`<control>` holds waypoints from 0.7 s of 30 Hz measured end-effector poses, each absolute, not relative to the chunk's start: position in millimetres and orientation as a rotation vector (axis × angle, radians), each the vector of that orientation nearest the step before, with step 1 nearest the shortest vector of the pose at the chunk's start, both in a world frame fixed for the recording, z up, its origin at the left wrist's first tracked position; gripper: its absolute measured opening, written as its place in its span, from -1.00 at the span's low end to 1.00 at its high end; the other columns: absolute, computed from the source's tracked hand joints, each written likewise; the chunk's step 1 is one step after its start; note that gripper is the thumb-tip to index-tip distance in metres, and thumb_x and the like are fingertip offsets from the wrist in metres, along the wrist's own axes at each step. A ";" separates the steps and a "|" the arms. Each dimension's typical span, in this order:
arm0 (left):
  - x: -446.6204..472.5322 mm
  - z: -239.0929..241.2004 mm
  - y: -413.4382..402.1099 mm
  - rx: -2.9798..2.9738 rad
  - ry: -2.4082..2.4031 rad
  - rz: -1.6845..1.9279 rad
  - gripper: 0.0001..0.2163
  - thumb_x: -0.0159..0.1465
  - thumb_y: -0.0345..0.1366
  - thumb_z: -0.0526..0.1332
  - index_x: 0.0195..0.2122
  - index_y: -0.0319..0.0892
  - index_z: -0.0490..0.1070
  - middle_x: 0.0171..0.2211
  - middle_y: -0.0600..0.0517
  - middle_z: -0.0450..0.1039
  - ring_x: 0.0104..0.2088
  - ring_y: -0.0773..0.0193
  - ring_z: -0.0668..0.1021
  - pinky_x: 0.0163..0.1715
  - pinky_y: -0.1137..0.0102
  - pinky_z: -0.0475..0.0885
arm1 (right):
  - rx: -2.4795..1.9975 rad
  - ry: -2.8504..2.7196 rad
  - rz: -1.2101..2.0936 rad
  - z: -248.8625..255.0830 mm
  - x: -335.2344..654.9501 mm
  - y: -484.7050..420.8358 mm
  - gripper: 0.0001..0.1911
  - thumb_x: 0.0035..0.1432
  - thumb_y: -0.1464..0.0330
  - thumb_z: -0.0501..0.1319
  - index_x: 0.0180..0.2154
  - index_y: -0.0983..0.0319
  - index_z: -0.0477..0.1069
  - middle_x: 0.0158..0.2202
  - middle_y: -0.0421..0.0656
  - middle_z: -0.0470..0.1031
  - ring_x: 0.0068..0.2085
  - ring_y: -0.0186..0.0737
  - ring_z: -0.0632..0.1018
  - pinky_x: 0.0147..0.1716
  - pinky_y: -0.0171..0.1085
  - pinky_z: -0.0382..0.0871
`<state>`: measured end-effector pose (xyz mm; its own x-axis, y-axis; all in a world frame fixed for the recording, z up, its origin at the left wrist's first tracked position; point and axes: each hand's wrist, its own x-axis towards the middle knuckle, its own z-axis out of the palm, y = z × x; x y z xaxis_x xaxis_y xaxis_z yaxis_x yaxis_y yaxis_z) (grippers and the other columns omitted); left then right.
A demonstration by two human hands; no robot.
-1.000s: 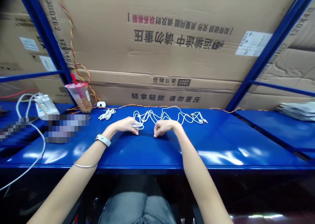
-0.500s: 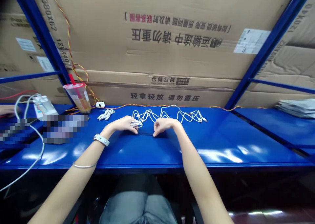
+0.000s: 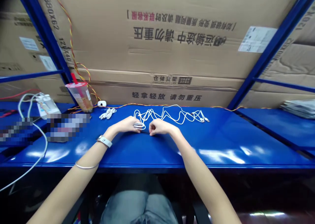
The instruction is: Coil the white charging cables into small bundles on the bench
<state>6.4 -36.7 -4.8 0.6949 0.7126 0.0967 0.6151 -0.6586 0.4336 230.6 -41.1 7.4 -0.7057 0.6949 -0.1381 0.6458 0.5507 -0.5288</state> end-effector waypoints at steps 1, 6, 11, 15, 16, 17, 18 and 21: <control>6.4 -5.6 -36.9 2.543 1.045 0.376 -0.84 0.06 -0.24 0.29 -0.52 -0.22 0.40 -0.52 0.06 0.42 -0.49 0.31 0.39 -0.48 0.45 0.15 | -1.150 -2.666 0.828 5.4 232.4 -44.0 -0.88 -0.02 0.34 0.25 -0.41 0.27 0.48 -0.46 -0.17 0.49 -0.41 -0.26 0.46 -0.43 -0.33 0.26; 8.4 -9.2 -37.1 2.597 1.090 0.392 -0.84 0.09 -0.24 0.26 -0.54 -0.20 0.40 -0.54 0.04 0.42 -0.51 0.30 0.40 -0.49 0.44 0.14 | -1.182 -2.579 0.613 -0.9 235.7 -62.7 -0.87 0.07 0.44 0.15 -0.39 0.29 0.47 -0.39 -0.10 0.53 -0.37 -0.24 0.49 -0.36 -0.33 0.28; 12.3 -10.4 -40.0 2.662 1.172 0.329 -0.90 0.14 -0.25 0.22 -0.43 -0.16 0.41 -0.41 -0.01 0.46 -0.39 0.23 0.44 -0.44 0.44 0.15 | -1.234 -2.608 0.402 -9.2 233.1 -74.7 -0.82 0.13 0.53 0.05 -0.36 0.30 0.41 -0.34 -0.05 0.52 -0.31 -0.22 0.49 -0.30 -0.32 0.26; 12.8 -15.5 -42.9 2.673 1.172 0.321 -0.93 0.19 -0.30 0.15 -0.35 -0.14 0.40 -0.31 -0.03 0.46 -0.30 0.19 0.44 -0.38 0.43 0.18 | -1.289 -2.645 0.141 -18.5 233.3 -80.2 -0.82 0.16 0.54 0.02 -0.31 0.29 0.37 -0.29 -0.01 0.48 -0.26 -0.17 0.44 -0.30 -0.31 0.23; 12.6 -17.3 -43.2 2.681 1.147 0.333 -0.92 0.20 -0.31 0.14 -0.34 -0.14 0.40 -0.29 -0.03 0.45 -0.28 0.19 0.44 -0.37 0.42 0.19 | -1.308 -2.650 0.087 -20.0 233.4 -81.2 -0.82 0.17 0.54 0.01 -0.30 0.29 0.36 -0.27 0.00 0.46 -0.25 -0.16 0.43 -0.30 -0.30 0.22; 12.3 -19.0 -43.4 2.691 1.121 0.351 -0.92 0.21 -0.31 0.13 -0.33 -0.14 0.39 -0.28 -0.03 0.45 -0.27 0.18 0.44 -0.35 0.42 0.20 | -1.324 -2.651 0.049 -21.1 233.5 -81.9 -0.82 0.18 0.54 0.00 -0.28 0.29 0.35 -0.26 0.01 0.45 -0.25 -0.16 0.42 -0.30 -0.30 0.22; 12.3 -20.5 -43.4 2.699 1.101 0.375 -0.91 0.22 -0.30 0.12 -0.32 -0.14 0.39 -0.27 -0.04 0.45 -0.26 0.17 0.45 -0.34 0.41 0.21 | -1.340 -2.647 0.024 -21.9 233.6 -82.2 -0.82 0.18 0.54 -0.01 -0.28 0.29 0.34 -0.26 0.01 0.44 -0.25 -0.16 0.41 -0.31 -0.30 0.22; 13.4 -22.8 -43.1 2.692 1.090 0.440 -0.90 0.22 -0.29 0.12 -0.30 -0.15 0.39 -0.25 -0.05 0.46 -0.24 0.16 0.46 -0.32 0.40 0.23 | -1.381 -2.619 0.001 -23.2 233.6 -81.0 -0.83 0.16 0.57 -0.01 -0.29 0.29 0.32 -0.26 -0.01 0.42 -0.25 -0.18 0.40 -0.32 -0.31 0.21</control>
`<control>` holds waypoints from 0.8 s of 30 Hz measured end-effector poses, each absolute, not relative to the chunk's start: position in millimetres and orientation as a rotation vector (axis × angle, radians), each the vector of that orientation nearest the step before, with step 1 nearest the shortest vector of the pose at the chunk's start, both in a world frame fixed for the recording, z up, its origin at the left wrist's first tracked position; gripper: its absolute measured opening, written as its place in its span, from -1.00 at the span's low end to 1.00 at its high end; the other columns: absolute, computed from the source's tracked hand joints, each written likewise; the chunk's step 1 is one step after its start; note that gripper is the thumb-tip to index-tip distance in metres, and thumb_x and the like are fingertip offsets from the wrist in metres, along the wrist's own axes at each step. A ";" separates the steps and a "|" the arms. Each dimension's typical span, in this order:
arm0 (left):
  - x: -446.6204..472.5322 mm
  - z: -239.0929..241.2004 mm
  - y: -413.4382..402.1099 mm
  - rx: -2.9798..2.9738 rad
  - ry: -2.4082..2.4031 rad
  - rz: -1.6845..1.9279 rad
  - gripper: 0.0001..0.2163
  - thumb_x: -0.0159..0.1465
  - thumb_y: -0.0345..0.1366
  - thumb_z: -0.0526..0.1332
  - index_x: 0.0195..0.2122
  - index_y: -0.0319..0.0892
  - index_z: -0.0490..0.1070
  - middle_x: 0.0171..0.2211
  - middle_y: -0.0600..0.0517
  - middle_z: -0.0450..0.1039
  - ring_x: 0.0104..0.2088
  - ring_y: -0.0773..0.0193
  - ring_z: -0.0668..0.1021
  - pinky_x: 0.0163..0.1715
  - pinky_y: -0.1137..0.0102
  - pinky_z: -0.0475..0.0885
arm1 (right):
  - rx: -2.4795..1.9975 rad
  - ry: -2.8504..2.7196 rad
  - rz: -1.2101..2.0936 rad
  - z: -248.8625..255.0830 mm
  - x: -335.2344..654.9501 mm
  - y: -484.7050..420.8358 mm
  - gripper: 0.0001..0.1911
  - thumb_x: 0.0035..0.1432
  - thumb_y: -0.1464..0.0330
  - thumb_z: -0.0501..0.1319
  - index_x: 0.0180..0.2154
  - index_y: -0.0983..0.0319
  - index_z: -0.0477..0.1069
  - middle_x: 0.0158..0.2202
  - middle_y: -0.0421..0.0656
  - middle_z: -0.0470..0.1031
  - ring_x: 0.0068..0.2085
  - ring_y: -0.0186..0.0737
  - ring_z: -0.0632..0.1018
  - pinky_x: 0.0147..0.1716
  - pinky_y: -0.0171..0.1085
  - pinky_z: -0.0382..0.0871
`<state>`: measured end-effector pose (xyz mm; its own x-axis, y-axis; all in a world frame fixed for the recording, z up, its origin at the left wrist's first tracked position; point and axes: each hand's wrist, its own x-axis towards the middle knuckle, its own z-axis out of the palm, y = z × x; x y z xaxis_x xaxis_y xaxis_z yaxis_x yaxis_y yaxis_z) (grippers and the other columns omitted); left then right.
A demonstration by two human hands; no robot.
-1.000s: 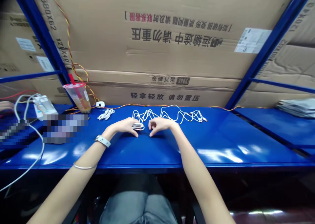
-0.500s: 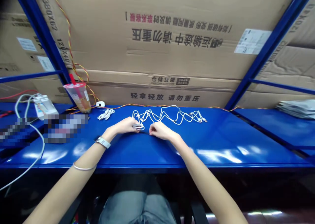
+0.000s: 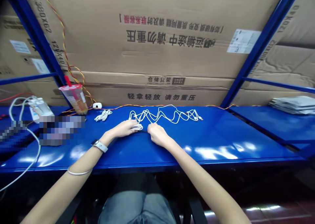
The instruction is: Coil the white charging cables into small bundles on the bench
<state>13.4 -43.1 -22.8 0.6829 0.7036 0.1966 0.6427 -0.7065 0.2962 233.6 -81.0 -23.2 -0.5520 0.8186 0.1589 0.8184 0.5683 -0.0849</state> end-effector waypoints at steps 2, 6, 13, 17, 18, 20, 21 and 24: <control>15.2 -22.5 -43.2 2.678 1.091 0.445 -0.90 0.22 -0.28 0.13 -0.32 -0.16 0.39 -0.26 -0.04 0.47 -0.27 0.18 0.47 -0.33 0.41 0.24 | -1.404 -2.593 -0.021 -24.2 233.3 -79.1 -0.83 0.15 0.58 0.00 -0.30 0.29 0.32 -0.27 -0.02 0.41 -0.25 -0.19 0.39 -0.31 -0.31 0.20; 18.9 -21.3 -45.6 2.715 1.150 0.451 -0.90 0.22 -0.28 0.12 -0.34 -0.15 0.40 -0.25 -0.01 0.48 -0.26 0.20 0.48 -0.36 0.43 0.23 | -1.403 -2.560 -0.086 -26.0 232.4 -76.4 -0.84 0.16 0.57 0.01 -0.30 0.29 0.31 -0.26 -0.03 0.40 -0.24 -0.20 0.39 -0.27 -0.31 0.20; 20.9 -18.5 -49.1 2.662 1.242 0.449 -0.86 0.21 -0.33 0.09 -0.28 -0.15 0.41 -0.27 -0.01 0.52 -0.28 0.20 0.51 -0.32 0.44 0.28 | -1.358 -2.443 0.069 -27.4 236.2 -73.7 -0.86 0.20 0.55 -0.01 -0.27 0.28 0.28 -0.30 -0.08 0.41 -0.34 -0.26 0.40 -0.35 -0.33 0.21; 18.6 -14.4 -50.6 2.605 1.214 0.491 -0.83 0.18 -0.37 0.09 -0.26 -0.14 0.44 -0.31 0.02 0.54 -0.29 0.22 0.52 -0.29 0.46 0.29 | -1.227 -2.385 0.174 -30.0 239.1 -69.4 -0.87 0.22 0.51 0.00 -0.30 0.27 0.29 -0.34 -0.11 0.42 -0.33 -0.26 0.42 -0.32 -0.33 0.25; 18.0 -13.7 -50.7 2.602 1.226 0.495 -0.83 0.18 -0.35 0.10 -0.26 -0.15 0.45 -0.31 0.01 0.55 -0.29 0.22 0.52 -0.29 0.46 0.28 | -1.194 -2.381 0.179 -30.8 239.3 -68.5 -0.88 0.23 0.51 0.01 -0.28 0.28 0.30 -0.31 -0.10 0.42 -0.31 -0.26 0.43 -0.29 -0.32 0.27; 17.2 -13.1 -50.5 2.612 1.231 0.495 -0.85 0.18 -0.31 0.13 -0.29 -0.15 0.46 -0.32 0.01 0.55 -0.31 0.22 0.51 -0.32 0.46 0.27 | -1.153 -2.406 0.157 -32.2 239.5 -67.5 -0.86 0.23 0.50 0.03 -0.23 0.31 0.34 -0.27 -0.06 0.43 -0.25 -0.23 0.45 -0.22 -0.29 0.30; 17.0 -13.0 -50.3 2.619 1.223 0.497 -0.87 0.17 -0.30 0.14 -0.32 -0.15 0.46 -0.34 0.02 0.54 -0.33 0.22 0.51 -0.34 0.46 0.26 | -1.145 -2.433 0.134 -32.5 239.5 -67.3 -0.84 0.24 0.50 0.02 -0.21 0.32 0.37 -0.25 -0.04 0.43 -0.23 -0.22 0.46 -0.20 -0.28 0.31; 16.9 -12.5 -50.4 2.601 1.164 0.509 -0.88 0.16 -0.27 0.16 -0.42 -0.17 0.43 -0.41 0.04 0.52 -0.39 0.25 0.48 -0.40 0.47 0.24 | -1.136 -2.505 0.054 -32.1 240.5 -67.5 -0.78 0.26 0.50 0.01 -0.23 0.32 0.43 -0.24 -0.01 0.42 -0.24 -0.21 0.46 -0.20 -0.27 0.32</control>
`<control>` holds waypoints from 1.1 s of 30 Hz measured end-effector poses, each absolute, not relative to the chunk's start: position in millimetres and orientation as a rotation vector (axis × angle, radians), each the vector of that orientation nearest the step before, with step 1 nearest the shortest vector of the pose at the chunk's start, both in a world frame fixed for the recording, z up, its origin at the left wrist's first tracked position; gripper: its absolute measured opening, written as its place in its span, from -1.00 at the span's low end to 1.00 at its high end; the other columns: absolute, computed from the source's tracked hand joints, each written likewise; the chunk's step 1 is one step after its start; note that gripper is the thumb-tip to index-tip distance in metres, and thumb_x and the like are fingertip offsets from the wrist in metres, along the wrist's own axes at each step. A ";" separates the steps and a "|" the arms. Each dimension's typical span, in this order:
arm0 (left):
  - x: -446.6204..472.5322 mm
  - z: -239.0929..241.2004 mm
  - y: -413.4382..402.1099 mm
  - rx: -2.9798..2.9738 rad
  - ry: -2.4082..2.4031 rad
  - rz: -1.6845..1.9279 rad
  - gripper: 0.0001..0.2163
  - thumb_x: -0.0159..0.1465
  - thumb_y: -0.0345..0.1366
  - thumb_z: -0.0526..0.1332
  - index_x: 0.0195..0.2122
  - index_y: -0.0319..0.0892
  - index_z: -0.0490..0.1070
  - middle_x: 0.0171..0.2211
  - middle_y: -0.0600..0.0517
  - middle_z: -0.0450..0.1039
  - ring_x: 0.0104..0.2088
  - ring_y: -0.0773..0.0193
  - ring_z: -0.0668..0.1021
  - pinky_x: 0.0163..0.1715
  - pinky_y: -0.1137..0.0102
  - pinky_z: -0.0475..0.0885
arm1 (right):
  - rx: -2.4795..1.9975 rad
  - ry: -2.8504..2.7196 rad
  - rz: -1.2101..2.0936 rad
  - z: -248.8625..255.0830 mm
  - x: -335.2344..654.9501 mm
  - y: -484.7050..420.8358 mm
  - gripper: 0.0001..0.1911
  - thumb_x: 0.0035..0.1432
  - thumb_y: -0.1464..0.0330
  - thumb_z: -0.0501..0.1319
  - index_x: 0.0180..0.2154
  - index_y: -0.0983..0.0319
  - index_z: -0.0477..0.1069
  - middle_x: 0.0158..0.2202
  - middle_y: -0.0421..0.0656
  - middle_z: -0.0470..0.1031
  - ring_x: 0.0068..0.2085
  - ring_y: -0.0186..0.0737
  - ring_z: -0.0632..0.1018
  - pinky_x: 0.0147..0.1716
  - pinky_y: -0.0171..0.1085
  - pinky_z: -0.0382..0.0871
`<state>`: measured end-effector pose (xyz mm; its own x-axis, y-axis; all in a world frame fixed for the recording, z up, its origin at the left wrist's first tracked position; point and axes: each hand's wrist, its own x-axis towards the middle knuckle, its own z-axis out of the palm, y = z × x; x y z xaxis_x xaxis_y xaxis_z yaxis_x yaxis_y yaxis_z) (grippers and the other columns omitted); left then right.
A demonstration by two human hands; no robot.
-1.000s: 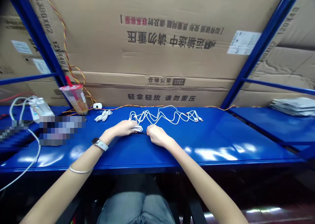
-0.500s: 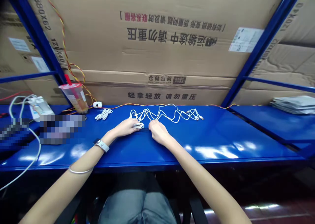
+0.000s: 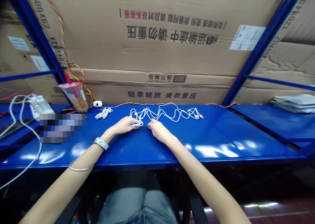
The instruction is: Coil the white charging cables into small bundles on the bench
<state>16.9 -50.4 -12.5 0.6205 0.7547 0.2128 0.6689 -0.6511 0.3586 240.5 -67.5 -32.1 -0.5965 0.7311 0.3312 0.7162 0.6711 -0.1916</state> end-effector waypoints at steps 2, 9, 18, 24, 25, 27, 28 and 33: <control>17.1 -11.6 -50.7 2.531 1.093 0.523 -0.87 0.17 -0.26 0.16 -0.44 -0.19 0.41 -0.44 0.06 0.50 -0.40 0.28 0.47 -0.40 0.48 0.24 | -1.123 -2.491 0.005 -30.8 242.0 -67.5 -0.77 0.26 0.49 0.01 -0.24 0.32 0.44 -0.25 -0.02 0.41 -0.26 -0.22 0.46 -0.22 -0.28 0.33; 15.0 -8.2 -49.6 2.185 0.909 0.634 -0.80 0.19 -0.18 0.16 -0.39 -0.23 0.37 -0.45 0.04 0.44 -0.43 0.30 0.44 -0.38 0.43 0.31 | -1.019 -2.332 -0.052 -30.2 246.7 -63.9 -0.77 0.29 0.46 -0.01 -0.22 0.29 0.42 -0.26 -0.04 0.47 -0.26 -0.22 0.50 -0.21 -0.29 0.36; 23.5 -10.8 -54.3 2.347 1.018 0.610 -0.87 0.15 -0.27 0.17 -0.46 -0.20 0.42 -0.45 0.01 0.53 -0.38 0.24 0.51 -0.36 0.45 0.32 | -0.975 -2.322 -0.200 -33.3 248.3 -62.5 -0.76 0.28 0.47 -0.02 -0.22 0.31 0.43 -0.27 -0.01 0.52 -0.24 -0.16 0.53 -0.21 -0.25 0.37; 23.7 -11.4 -49.8 2.310 1.159 0.762 -0.82 0.17 -0.29 0.13 -0.43 -0.19 0.51 -0.39 0.02 0.58 -0.33 0.24 0.55 -0.32 0.47 0.33 | -0.937 -2.331 -0.137 -28.3 248.1 -68.5 -0.77 0.27 0.48 -0.01 -0.23 0.31 0.42 -0.26 -0.02 0.53 -0.22 -0.18 0.53 -0.20 -0.26 0.37; 22.8 -11.1 -48.7 2.287 1.175 0.799 -0.80 0.19 -0.25 0.13 -0.44 -0.19 0.51 -0.39 0.01 0.59 -0.33 0.24 0.55 -0.31 0.47 0.33 | -0.922 -2.342 -0.112 -27.7 247.5 -70.5 -0.77 0.26 0.49 -0.01 -0.23 0.30 0.42 -0.25 -0.02 0.53 -0.21 -0.18 0.53 -0.19 -0.26 0.36; 21.3 -10.8 -47.0 2.252 1.182 0.852 -0.76 0.20 -0.20 0.13 -0.45 -0.20 0.52 -0.40 0.00 0.59 -0.34 0.24 0.55 -0.31 0.46 0.33 | -0.901 -2.366 -0.038 -26.5 245.2 -76.4 -0.77 0.26 0.50 -0.01 -0.21 0.29 0.42 -0.24 -0.03 0.53 -0.22 -0.20 0.52 -0.20 -0.28 0.35; 20.9 -11.0 -46.6 2.243 1.176 0.867 -0.75 0.20 -0.18 0.13 -0.46 -0.21 0.52 -0.40 0.00 0.58 -0.34 0.24 0.54 -0.32 0.45 0.33 | -0.894 -2.369 0.015 -25.7 243.4 -80.3 -0.76 0.26 0.50 -0.02 -0.21 0.29 0.41 -0.24 -0.05 0.52 -0.22 -0.22 0.52 -0.21 -0.29 0.34; 24.3 -14.4 -47.5 2.231 1.129 0.895 -0.75 0.19 -0.18 0.16 -0.46 -0.23 0.51 -0.43 0.00 0.57 -0.37 0.24 0.54 -0.32 0.43 0.34 | -0.882 -2.259 0.330 -18.2 229.8 -102.2 -0.77 0.28 0.45 -0.01 -0.31 0.26 0.41 -0.32 -0.13 0.51 -0.29 -0.29 0.51 -0.24 -0.35 0.31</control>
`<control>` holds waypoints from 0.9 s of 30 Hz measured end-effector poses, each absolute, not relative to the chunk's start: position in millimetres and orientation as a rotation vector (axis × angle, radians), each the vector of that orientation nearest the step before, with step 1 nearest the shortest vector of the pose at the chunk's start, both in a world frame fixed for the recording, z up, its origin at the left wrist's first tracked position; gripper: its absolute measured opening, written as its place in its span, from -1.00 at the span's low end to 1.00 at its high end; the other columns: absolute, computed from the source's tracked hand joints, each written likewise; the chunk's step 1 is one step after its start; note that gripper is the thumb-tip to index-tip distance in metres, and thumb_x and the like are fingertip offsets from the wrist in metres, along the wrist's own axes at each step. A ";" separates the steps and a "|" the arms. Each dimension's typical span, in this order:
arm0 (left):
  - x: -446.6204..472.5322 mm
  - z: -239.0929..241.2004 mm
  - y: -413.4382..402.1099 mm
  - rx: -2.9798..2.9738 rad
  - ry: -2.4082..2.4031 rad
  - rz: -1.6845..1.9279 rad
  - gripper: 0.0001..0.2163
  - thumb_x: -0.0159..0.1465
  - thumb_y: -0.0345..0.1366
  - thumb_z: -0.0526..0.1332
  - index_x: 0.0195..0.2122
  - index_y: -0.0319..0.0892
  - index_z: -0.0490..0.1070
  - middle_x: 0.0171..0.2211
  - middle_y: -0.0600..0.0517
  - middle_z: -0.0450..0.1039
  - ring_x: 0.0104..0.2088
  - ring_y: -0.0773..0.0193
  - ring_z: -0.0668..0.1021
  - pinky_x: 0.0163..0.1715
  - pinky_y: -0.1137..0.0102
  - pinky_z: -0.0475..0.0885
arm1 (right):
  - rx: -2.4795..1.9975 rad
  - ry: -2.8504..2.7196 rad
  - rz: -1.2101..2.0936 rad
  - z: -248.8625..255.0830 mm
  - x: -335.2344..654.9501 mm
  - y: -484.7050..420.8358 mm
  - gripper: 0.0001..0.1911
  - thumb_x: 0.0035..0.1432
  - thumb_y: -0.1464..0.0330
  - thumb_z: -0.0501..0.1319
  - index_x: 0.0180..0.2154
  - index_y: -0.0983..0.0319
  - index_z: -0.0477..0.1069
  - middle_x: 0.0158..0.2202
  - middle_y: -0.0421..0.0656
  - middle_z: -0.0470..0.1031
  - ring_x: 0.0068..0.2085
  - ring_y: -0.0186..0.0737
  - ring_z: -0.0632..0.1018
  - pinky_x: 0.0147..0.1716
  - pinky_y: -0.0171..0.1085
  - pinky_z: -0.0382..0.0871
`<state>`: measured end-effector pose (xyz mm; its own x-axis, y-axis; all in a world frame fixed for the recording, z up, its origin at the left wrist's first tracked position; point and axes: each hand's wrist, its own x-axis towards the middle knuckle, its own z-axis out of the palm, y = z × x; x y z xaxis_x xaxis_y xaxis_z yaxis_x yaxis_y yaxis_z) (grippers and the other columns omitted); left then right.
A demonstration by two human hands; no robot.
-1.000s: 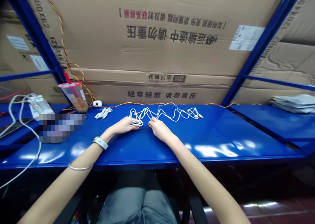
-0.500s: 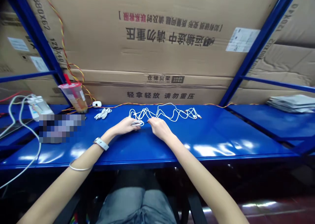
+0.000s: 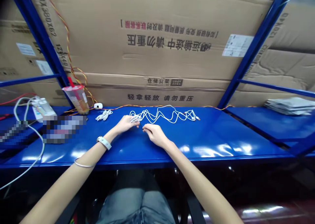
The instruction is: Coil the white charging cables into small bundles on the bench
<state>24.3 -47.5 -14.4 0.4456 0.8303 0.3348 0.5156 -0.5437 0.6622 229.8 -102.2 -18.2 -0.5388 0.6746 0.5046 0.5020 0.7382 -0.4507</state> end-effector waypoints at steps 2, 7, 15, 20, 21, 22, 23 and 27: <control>26.3 -15.0 -48.4 2.232 1.103 0.909 -0.75 0.20 -0.17 0.15 -0.45 -0.24 0.50 -0.43 -0.01 0.57 -0.36 0.24 0.54 -0.31 0.42 0.35 | -0.899 -2.203 0.399 -14.3 225.5 -107.0 -0.76 0.27 0.41 0.00 -0.36 0.26 0.40 -0.37 -0.16 0.51 -0.34 -0.30 0.49 -0.28 -0.36 0.30; 27.2 -9.7 -51.8 2.221 1.095 0.983 -0.77 0.20 -0.20 0.14 -0.42 -0.24 0.49 -0.42 -0.01 0.56 -0.35 0.24 0.54 -0.29 0.42 0.35 | -1.011 -1.997 0.343 -8.2 229.5 -96.8 -0.76 0.24 0.37 0.03 -0.39 0.27 0.42 -0.38 -0.14 0.53 -0.39 -0.27 0.48 -0.34 -0.35 0.30; 22.8 4.1 -98.4 2.466 1.160 0.794 -0.87 0.13 -0.42 0.08 -0.50 -0.18 0.39 -0.50 0.07 0.47 -0.42 0.29 0.46 -0.39 0.46 0.23 | -1.052 -2.185 0.154 -9.3 245.1 -93.5 -0.80 0.21 0.45 0.07 -0.32 0.25 0.48 -0.32 -0.12 0.57 -0.28 -0.22 0.55 -0.25 -0.32 0.32; 24.5 -4.3 -153.0 2.429 1.333 0.823 -0.90 0.11 -0.42 0.07 -0.52 -0.16 0.32 -0.49 0.03 0.43 -0.46 0.27 0.41 -0.41 0.43 0.17 | -1.029 -2.322 0.261 -2.3 240.7 -120.6 -0.77 0.22 0.44 0.07 -0.30 0.23 0.52 -0.29 -0.13 0.59 -0.27 -0.24 0.56 -0.24 -0.33 0.31; 26.4 -9.2 -165.2 2.411 1.323 0.822 -0.89 0.12 -0.42 0.06 -0.52 -0.15 0.31 -0.49 0.03 0.43 -0.46 0.26 0.41 -0.41 0.42 0.17 | -1.028 -2.349 0.297 -0.6 239.6 -125.4 -0.77 0.21 0.45 0.08 -0.32 0.23 0.52 -0.30 -0.13 0.59 -0.28 -0.24 0.56 -0.24 -0.33 0.31; 29.1 -15.4 -177.8 2.378 1.342 0.836 -0.88 0.11 -0.43 0.06 -0.53 -0.14 0.29 -0.49 0.02 0.42 -0.46 0.26 0.40 -0.41 0.41 0.16 | -1.021 -2.382 0.343 1.1 238.7 -129.8 -0.77 0.20 0.46 0.08 -0.33 0.24 0.53 -0.31 -0.14 0.59 -0.29 -0.25 0.55 -0.24 -0.33 0.31; 32.6 -22.9 -190.7 2.329 1.372 0.855 -0.88 0.10 -0.45 0.06 -0.53 -0.13 0.30 -0.49 0.02 0.42 -0.46 0.25 0.40 -0.42 0.40 0.17 | -1.010 -2.419 0.404 3.1 238.2 -133.7 -0.77 0.18 0.47 0.09 -0.35 0.24 0.53 -0.32 -0.14 0.59 -0.30 -0.26 0.55 -0.25 -0.34 0.31; 53.2 -60.8 -237.7 1.842 1.515 1.146 -0.92 0.12 -0.34 0.14 -0.50 -0.09 0.36 -0.51 -0.01 0.42 -0.48 0.21 0.41 -0.42 0.38 0.23 | -0.984 -2.544 0.732 12.6 237.0 -146.0 -0.80 0.13 0.42 0.13 -0.40 0.27 0.54 -0.43 -0.17 0.56 -0.43 -0.33 0.49 -0.41 -0.39 0.28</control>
